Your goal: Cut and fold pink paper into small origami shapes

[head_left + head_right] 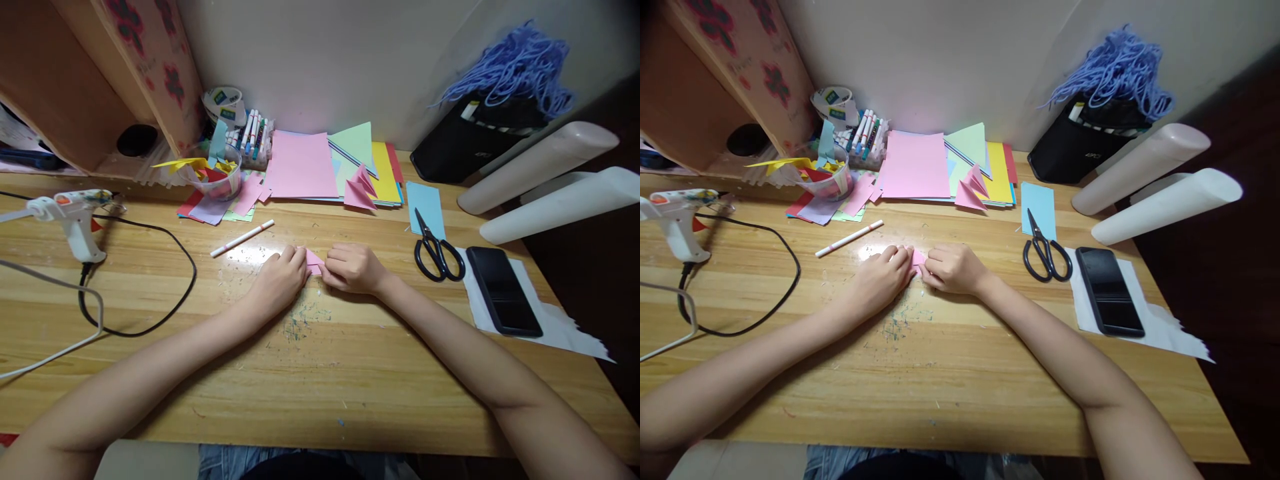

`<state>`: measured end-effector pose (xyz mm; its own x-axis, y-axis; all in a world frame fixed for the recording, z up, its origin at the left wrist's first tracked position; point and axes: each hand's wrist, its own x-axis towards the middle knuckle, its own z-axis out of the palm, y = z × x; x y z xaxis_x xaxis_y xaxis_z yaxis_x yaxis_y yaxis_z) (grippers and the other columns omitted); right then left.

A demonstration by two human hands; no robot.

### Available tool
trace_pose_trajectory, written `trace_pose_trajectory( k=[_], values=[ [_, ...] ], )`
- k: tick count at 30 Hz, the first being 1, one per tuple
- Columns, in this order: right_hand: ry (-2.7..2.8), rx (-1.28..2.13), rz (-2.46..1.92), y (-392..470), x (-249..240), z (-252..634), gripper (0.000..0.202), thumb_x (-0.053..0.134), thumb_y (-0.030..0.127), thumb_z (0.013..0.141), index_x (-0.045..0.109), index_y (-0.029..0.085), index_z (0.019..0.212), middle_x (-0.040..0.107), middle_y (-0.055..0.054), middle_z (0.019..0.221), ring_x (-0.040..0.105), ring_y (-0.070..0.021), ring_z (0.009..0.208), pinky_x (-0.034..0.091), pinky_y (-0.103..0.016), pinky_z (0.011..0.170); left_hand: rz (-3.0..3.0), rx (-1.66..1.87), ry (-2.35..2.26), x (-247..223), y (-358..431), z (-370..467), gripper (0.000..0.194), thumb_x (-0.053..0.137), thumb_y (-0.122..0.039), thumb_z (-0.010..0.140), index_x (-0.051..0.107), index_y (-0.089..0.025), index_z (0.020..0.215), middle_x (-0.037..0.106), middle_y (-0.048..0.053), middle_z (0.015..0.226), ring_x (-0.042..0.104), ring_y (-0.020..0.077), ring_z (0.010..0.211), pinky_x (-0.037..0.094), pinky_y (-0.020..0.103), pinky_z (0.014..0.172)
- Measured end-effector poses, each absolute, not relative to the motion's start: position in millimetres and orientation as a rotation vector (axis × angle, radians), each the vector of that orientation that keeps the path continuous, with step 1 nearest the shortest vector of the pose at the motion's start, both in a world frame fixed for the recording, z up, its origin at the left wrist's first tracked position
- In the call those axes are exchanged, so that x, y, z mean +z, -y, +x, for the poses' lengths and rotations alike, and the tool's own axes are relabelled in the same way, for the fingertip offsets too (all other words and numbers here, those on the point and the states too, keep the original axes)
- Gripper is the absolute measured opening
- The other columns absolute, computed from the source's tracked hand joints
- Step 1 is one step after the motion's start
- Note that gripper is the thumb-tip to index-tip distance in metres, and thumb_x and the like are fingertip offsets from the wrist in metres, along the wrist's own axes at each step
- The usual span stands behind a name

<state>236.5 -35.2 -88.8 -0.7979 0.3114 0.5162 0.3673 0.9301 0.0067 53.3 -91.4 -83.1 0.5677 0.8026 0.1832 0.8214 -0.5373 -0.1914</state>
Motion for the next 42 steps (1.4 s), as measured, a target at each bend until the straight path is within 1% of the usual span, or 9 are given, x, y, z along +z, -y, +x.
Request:
trace_pose_trajectory(
  k=[5,7,10,12,17,22,26,32,42],
  values=[
    [2.473,-0.096,-0.553,34.7,-93.2,239.4,0.035,0.047,0.019,0.085,0.051,0.018,0.05,0.049,0.001,0.047,0.04,-0.011,0.048,0.028,-0.026,0.048,-2.665,-0.306,1.436,-83.0,86.1,46.4,0.026,0.037,-0.023,0.09,0.058,-0.009,0.099,0.057,0.012,0.09,0.05,0.0221,0.085,0.042,0.032,0.063],
    [2.46,0.033,-0.647,32.8,-92.2,239.0,0.027,0.048,0.021,0.086,0.058,0.017,0.062,0.057,-0.002,0.057,0.046,-0.0126,0.056,0.035,-0.026,0.053,-2.705,-0.502,1.557,-83.7,82.4,40.9,0.025,0.037,-0.023,0.091,0.057,-0.013,0.102,0.057,0.009,0.092,0.05,0.02,0.086,0.042,0.032,0.07],
    [2.477,0.261,-0.7,29.2,-90.6,237.1,0.017,0.048,0.022,0.087,0.063,0.015,0.091,0.064,-0.007,0.083,0.053,-0.0157,0.076,0.043,-0.028,0.069,-2.605,-0.741,1.82,-85.8,78.2,34.2,0.02,0.043,-0.027,0.089,0.055,-0.016,0.102,0.055,0.007,0.095,0.048,0.0194,0.09,0.041,0.033,0.077],
    [2.512,0.331,-0.708,27.7,-90.4,235.7,0.021,0.046,0.023,0.088,0.062,0.016,0.1,0.063,-0.009,0.091,0.054,-0.0172,0.082,0.044,-0.03,0.072,-2.48,-0.766,1.973,-87.2,77.4,32.3,0.022,0.049,-0.032,0.086,0.053,-0.016,0.1,0.053,0.008,0.095,0.046,0.0218,0.092,0.04,0.036,0.079],
    [2.619,0.285,-0.757,28.9,-88.5,233.0,0.026,0.041,0.023,0.09,0.061,0.015,0.106,0.06,-0.011,0.091,0.052,-0.0189,0.083,0.044,-0.031,0.07,-2.362,-0.659,2.13,-88.1,78.8,32.5,0.027,0.053,-0.041,0.082,0.051,-0.017,0.091,0.05,0.008,0.092,0.044,0.0234,0.089,0.038,0.037,0.076],
    [2.688,0.196,-0.788,30.7,-85.7,230.0,0.027,0.039,0.024,0.091,0.06,0.015,0.107,0.059,-0.011,0.09,0.05,-0.0188,0.08,0.043,-0.029,0.065,-2.384,-0.71,2.178,-87.2,76.9,30.7,0.024,0.054,-0.041,0.081,0.051,-0.018,0.086,0.05,0.006,0.088,0.044,0.0224,0.087,0.036,0.034,0.073],
    [2.677,0.179,-0.785,30.4,-87.5,229.7,0.027,0.038,0.024,0.092,0.06,0.016,0.105,0.059,-0.011,0.089,0.049,-0.0184,0.08,0.042,-0.03,0.067,-2.483,-0.785,2.138,-87.4,74.1,29.9,0.02,0.055,-0.038,0.081,0.052,-0.018,0.082,0.054,0.003,0.084,0.046,0.02,0.082,0.035,0.032,0.071],
    [2.668,0.184,-0.766,31.4,-87.1,231.3,0.026,0.039,0.025,0.092,0.063,0.014,0.097,0.061,-0.01,0.088,0.05,-0.0173,0.079,0.041,-0.028,0.066,-2.645,-0.911,1.969,-85.1,76.0,31.6,0.011,0.053,-0.028,0.084,0.058,-0.019,0.088,0.059,0.002,0.082,0.051,0.0172,0.08,0.038,0.031,0.072],
    [2.634,0.161,-0.751,32.0,-88.0,230.2,0.024,0.041,0.024,0.091,0.064,0.017,0.095,0.061,-0.008,0.086,0.05,-0.0167,0.077,0.04,-0.027,0.066,-2.686,-0.888,1.642,-86.2,81.9,35.4,0.018,0.047,-0.023,0.087,0.065,-0.018,0.092,0.065,0.006,0.088,0.056,0.0167,0.079,0.042,0.031,0.07]
  ],
)
